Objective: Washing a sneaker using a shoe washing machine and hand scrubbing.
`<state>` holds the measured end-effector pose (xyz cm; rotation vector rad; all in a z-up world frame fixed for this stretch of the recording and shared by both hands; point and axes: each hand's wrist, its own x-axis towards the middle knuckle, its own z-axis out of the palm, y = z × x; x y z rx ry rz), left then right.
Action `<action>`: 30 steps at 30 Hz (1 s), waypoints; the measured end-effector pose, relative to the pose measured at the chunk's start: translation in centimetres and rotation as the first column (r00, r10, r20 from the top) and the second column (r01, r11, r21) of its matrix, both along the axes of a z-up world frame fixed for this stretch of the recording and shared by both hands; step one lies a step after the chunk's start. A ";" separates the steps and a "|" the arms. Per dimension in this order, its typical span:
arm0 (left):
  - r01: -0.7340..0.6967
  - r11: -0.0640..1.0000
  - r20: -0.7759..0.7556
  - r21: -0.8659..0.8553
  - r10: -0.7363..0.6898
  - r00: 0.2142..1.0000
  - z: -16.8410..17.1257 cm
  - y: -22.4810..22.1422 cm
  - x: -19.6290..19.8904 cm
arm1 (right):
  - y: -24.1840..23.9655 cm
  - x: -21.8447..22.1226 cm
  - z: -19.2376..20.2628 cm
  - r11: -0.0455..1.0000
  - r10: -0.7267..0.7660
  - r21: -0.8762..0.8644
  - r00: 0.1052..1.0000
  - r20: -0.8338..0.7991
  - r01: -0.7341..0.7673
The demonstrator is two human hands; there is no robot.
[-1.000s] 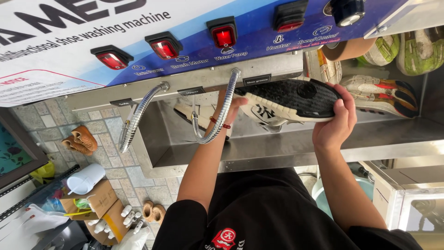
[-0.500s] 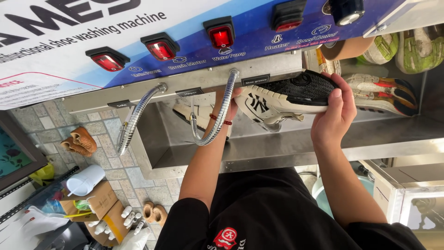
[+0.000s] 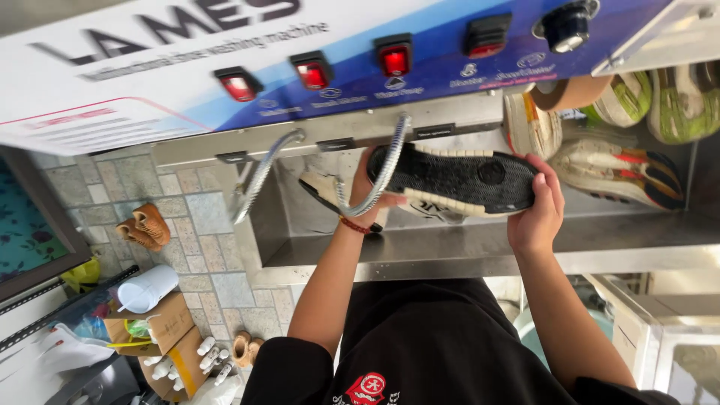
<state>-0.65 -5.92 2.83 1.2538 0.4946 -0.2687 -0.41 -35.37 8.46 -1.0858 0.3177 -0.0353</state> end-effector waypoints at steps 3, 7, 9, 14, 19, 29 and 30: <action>0.096 0.989 0.425 0.111 -0.134 0.895 3.0 1.6 -2.0 | 1.0 -0.6 0.1 0.999 0.040 0.000 0.997 -0.060 -0.040; 0.148 0.985 0.323 0.085 -0.168 0.932 8.6 3.7 -4.9 | 3.1 -2.0 1.5 0.996 0.085 0.031 0.994 -0.067 -0.083; 0.144 0.984 0.358 0.109 -0.174 0.917 10.3 5.0 -6.7 | 4.1 -2.9 2.0 0.993 0.105 0.052 0.993 -0.043 -0.103; 0.117 0.967 0.447 0.228 -0.210 0.869 13.6 8.9 -12.2 | 7.8 -6.4 3.2 0.991 0.130 0.055 0.988 -0.083 -0.125; 0.142 0.978 0.366 0.152 -0.190 0.911 18.1 15.4 -17.2 | 14.8 -10.6 6.5 0.984 0.171 0.073 0.977 -0.127 -0.163; 0.127 0.943 0.572 0.308 -0.290 0.767 21.0 24.2 -22.7 | 23.6 -16.7 13.1 0.994 0.093 0.054 0.996 -0.017 -0.092; 0.145 0.943 0.562 0.298 -0.296 0.773 20.8 24.5 -23.3 | 23.9 -17.5 13.1 0.996 0.079 0.048 0.996 -0.034 -0.077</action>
